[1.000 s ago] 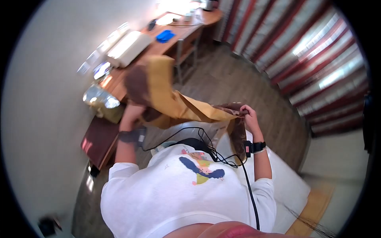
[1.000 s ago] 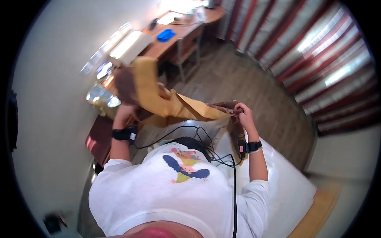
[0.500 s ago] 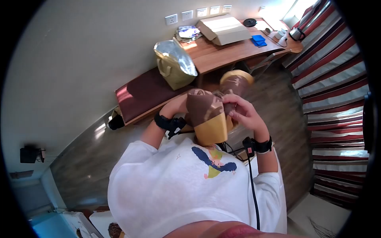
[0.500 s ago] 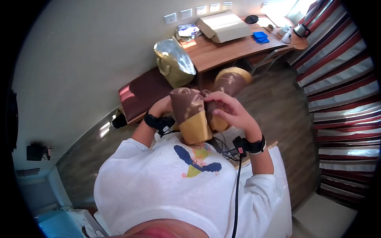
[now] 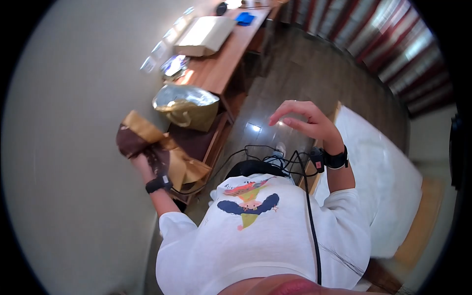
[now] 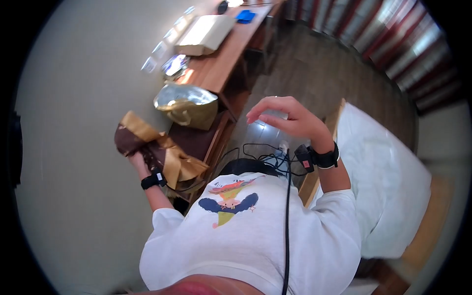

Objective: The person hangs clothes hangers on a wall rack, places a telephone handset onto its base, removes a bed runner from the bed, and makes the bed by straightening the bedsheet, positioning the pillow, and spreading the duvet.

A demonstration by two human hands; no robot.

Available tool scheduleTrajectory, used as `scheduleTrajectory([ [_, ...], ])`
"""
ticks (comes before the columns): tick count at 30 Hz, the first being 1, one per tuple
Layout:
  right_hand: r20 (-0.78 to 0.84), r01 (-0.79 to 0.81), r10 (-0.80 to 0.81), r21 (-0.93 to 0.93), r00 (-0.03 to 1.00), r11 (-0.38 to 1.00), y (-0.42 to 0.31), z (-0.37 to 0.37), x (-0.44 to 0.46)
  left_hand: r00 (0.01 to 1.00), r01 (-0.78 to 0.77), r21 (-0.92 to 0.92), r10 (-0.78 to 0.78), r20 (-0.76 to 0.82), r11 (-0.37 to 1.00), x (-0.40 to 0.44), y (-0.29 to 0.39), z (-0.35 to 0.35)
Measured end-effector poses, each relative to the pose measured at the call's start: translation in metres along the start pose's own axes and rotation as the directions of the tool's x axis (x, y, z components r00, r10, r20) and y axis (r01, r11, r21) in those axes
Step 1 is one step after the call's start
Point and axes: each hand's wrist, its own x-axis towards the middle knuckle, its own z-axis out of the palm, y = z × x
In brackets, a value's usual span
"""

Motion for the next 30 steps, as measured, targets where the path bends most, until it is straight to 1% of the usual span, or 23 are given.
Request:
scheduleTrajectory([
  [2,-0.153,-0.081,0.084,0.021,0.985,0.996,-0.011,0.002,-0.034,0.957,-0.286,0.185,0.288,0.018,0.940,0.074,-0.040,0.019],
  [3,-0.294,-0.098,0.117,0.080,0.948,0.992,-0.014,0.001,-0.052,0.949,-0.314,0.181,0.303,0.086,0.932,0.076,-0.032,0.047],
  [4,-0.419,-0.104,0.153,0.139,0.895,0.985,-0.018,-0.001,-0.072,0.911,-0.396,0.067,0.383,0.153,0.916,0.066,-0.025,0.075],
  [5,-0.552,-0.116,0.160,0.115,0.819,0.987,-0.019,0.001,-0.092,0.863,-0.458,-0.056,0.459,0.210,0.887,0.051,-0.016,0.101],
  [6,-0.597,-0.136,0.172,0.106,0.784,0.985,-0.020,0.006,-0.113,0.854,-0.383,-0.064,0.379,0.356,0.922,0.027,0.001,0.122],
  [8,-0.861,-0.248,0.146,0.024,0.487,0.968,-0.019,0.020,-0.156,0.753,-0.191,-0.219,0.286,0.593,0.957,0.003,0.006,0.169],
  [9,-0.928,-0.322,0.131,0.013,0.350,0.947,-0.019,0.030,-0.180,0.700,-0.140,-0.244,0.270,0.661,0.960,-0.031,0.025,0.187],
  [10,-0.947,-0.339,0.120,0.013,0.299,0.941,-0.021,0.040,-0.202,0.640,-0.085,-0.264,0.256,0.724,0.961,-0.071,0.048,0.201],
  [12,-0.996,-0.374,0.087,0.086,-0.015,0.923,-0.027,0.067,-0.243,0.483,-0.130,-0.324,0.345,0.805,0.937,-0.116,0.061,0.231],
  [13,-0.990,-0.410,0.075,0.119,-0.121,0.904,-0.031,0.082,-0.261,0.415,-0.165,-0.330,0.369,0.832,0.929,-0.138,0.067,0.243],
  [14,-0.984,-0.418,0.052,0.120,-0.170,0.900,-0.035,0.098,-0.280,0.343,-0.200,-0.341,0.392,0.854,0.919,-0.160,0.070,0.254],
  [16,-0.934,-0.411,0.091,0.238,-0.345,0.880,-0.040,0.136,-0.313,0.219,-0.200,-0.354,0.394,0.893,0.914,-0.189,0.065,0.275],
  [18,-0.887,-0.443,0.076,0.301,-0.456,0.845,-0.042,0.180,-0.344,0.100,-0.168,-0.297,0.316,0.943,0.940,-0.211,0.046,0.295],
  [19,-0.824,-0.423,0.093,0.380,-0.558,0.823,-0.042,0.203,-0.360,0.076,-0.156,-0.261,0.275,0.959,0.953,-0.229,0.038,0.298],
  [20,-0.749,-0.390,0.107,0.454,-0.653,0.801,-0.043,0.230,-0.373,0.061,-0.102,-0.218,0.225,0.972,0.971,-0.240,0.023,0.303],
  [21,-0.666,-0.318,0.121,0.497,-0.736,0.807,-0.046,0.256,-0.380,0.045,-0.088,-0.176,0.180,0.983,0.981,-0.254,0.018,0.300],
  [22,-0.637,-0.308,0.117,0.516,-0.762,0.799,-0.047,0.273,-0.383,0.042,-0.083,-0.110,0.114,0.993,0.990,-0.262,0.016,0.301],
  [24,-0.492,-0.152,0.135,0.500,-0.860,0.853,-0.052,0.299,-0.398,-0.045,-0.102,-0.071,0.067,0.997,0.992,-0.292,0.016,0.319],
  [25,-0.465,-0.145,0.114,0.486,-0.878,0.862,-0.060,0.327,-0.419,-0.089,-0.125,-0.066,0.055,0.994,0.990,-0.314,0.007,0.306],
  [26,-0.449,-0.142,0.091,0.459,-0.889,0.877,-0.069,0.364,-0.450,-0.107,-0.145,-0.053,0.038,0.994,0.988,-0.341,-0.006,0.286],
  [27,-0.431,-0.141,0.068,0.437,-0.900,0.888,-0.080,0.394,-0.467,-0.175,-0.138,-0.054,0.029,0.984,0.989,-0.365,-0.015,0.273],
  [28,-0.424,-0.160,0.035,0.416,-0.905,0.895,-0.095,0.405,-0.473,-0.237,-0.112,-0.049,0.022,0.971,0.993,-0.381,-0.021,0.270],
  [30,-0.365,-0.167,0.007,0.441,-0.931,0.882,-0.115,0.418,-0.456,-0.269,-0.134,-0.034,-0.003,0.963,0.990,-0.390,-0.015,0.277],
])
